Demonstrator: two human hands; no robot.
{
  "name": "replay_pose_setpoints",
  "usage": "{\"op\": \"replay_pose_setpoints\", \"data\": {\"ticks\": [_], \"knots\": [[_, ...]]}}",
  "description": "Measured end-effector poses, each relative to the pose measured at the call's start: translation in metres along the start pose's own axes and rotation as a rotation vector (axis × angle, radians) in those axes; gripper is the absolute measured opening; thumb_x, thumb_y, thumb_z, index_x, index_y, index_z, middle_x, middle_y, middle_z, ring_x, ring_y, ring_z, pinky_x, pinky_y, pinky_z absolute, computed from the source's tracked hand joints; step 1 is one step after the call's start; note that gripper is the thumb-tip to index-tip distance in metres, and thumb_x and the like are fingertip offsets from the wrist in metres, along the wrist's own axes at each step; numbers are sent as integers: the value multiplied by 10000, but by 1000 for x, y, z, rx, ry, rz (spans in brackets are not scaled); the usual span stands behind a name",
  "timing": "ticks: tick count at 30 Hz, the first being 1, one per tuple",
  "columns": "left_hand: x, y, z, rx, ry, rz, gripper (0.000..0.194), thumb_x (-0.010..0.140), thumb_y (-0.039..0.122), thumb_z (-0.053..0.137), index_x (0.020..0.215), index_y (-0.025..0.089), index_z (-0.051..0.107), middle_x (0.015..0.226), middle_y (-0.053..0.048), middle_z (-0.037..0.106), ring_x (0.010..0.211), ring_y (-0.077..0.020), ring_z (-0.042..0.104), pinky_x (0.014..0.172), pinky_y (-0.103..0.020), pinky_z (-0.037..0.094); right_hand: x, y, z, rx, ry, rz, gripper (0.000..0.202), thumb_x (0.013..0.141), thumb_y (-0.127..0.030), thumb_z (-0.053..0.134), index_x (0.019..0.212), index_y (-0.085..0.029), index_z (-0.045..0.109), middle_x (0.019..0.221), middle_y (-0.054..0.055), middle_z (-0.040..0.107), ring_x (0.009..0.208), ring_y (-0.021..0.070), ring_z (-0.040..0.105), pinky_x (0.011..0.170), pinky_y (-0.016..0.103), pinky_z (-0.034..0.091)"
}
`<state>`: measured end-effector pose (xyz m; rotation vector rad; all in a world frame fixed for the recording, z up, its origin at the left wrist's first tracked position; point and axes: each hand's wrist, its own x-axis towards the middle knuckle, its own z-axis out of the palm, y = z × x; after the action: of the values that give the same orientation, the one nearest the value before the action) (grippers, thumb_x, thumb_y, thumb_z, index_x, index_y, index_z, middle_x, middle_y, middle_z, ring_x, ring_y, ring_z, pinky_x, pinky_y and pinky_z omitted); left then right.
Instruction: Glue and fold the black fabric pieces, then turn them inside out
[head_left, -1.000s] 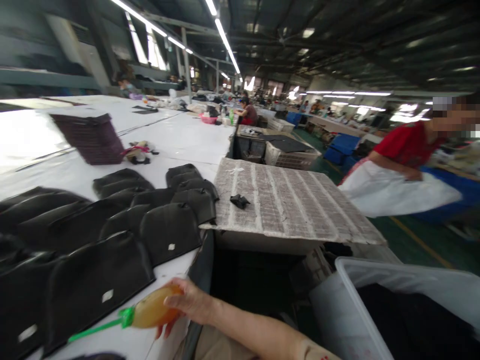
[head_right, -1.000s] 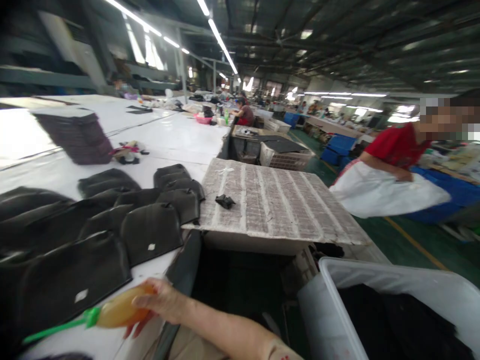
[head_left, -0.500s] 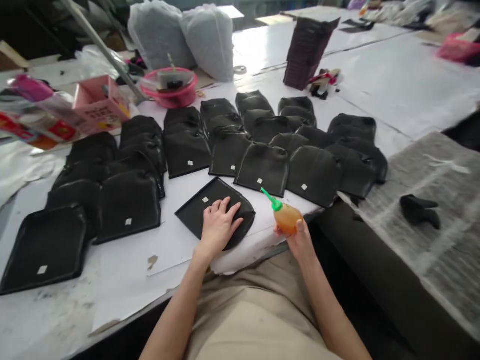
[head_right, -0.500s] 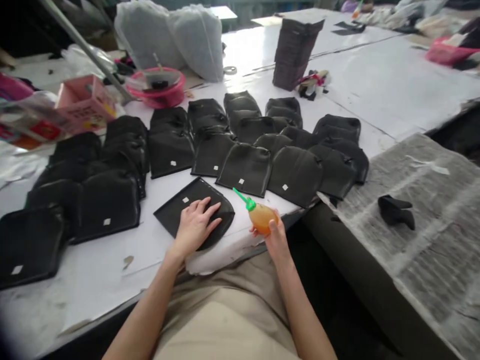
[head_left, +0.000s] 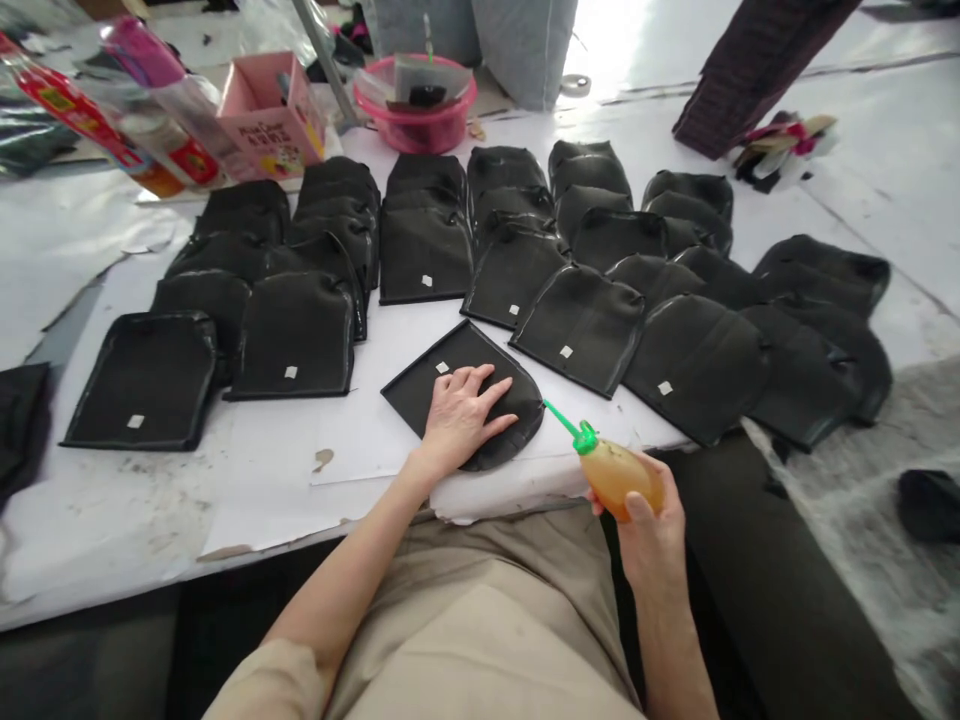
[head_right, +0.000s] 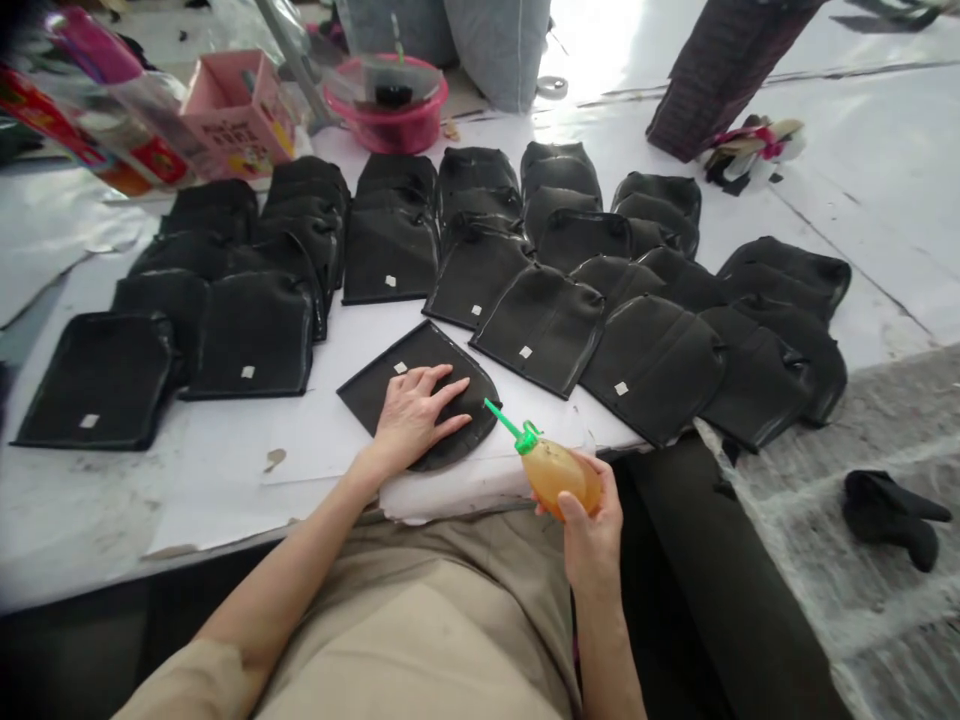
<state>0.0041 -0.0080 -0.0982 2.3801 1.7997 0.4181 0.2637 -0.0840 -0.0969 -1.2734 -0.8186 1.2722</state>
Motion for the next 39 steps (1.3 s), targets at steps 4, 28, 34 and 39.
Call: {"op": "replay_pose_setpoints", "data": {"ticks": [4, 28, 34, 39], "knots": [[1, 5, 0, 25, -4, -23, 482, 935, 490, 608, 1352, 247, 609, 1437, -124, 549, 1264, -324, 480, 1001, -488, 359, -13, -3, -17, -201, 75, -16, 599, 683, -372, 878, 1179, -212, 584, 1118, 97, 636, 779, 221, 686, 523, 288, 570], [-11, 4, -11, -164, -52, -50, 518, 896, 487, 672, 1326, 202, 614, 1413, -155, 549, 1330, -320, 467, 1078, -479, 378, -18, -35, -7, -816, -63, -150, 629, 719, -500, 850, 1223, -215, 603, 1124, 73, 644, 889, 227, 672, 758, 350, 584], [-30, -12, -10, -281, -135, 90, 851, 685, 595, 833, 1390, 197, 569, 1542, -187, 422, 1467, -356, 333, 1221, -536, 237, -18, -36, -7, -864, -82, -178, 614, 735, -510, 840, 1226, -233, 597, 1120, 57, 643, 880, 222, 678, 747, 340, 574], [-31, -9, 1, -226, -102, 97, 902, 653, 613, 845, 1394, 177, 571, 1523, -213, 436, 1471, -381, 324, 1228, -566, 210, -22, -40, -6, -920, -95, -236, 572, 749, -513, 833, 1199, -239, 608, 1122, 56, 641, 877, 224, 671, 727, 335, 570]]}}
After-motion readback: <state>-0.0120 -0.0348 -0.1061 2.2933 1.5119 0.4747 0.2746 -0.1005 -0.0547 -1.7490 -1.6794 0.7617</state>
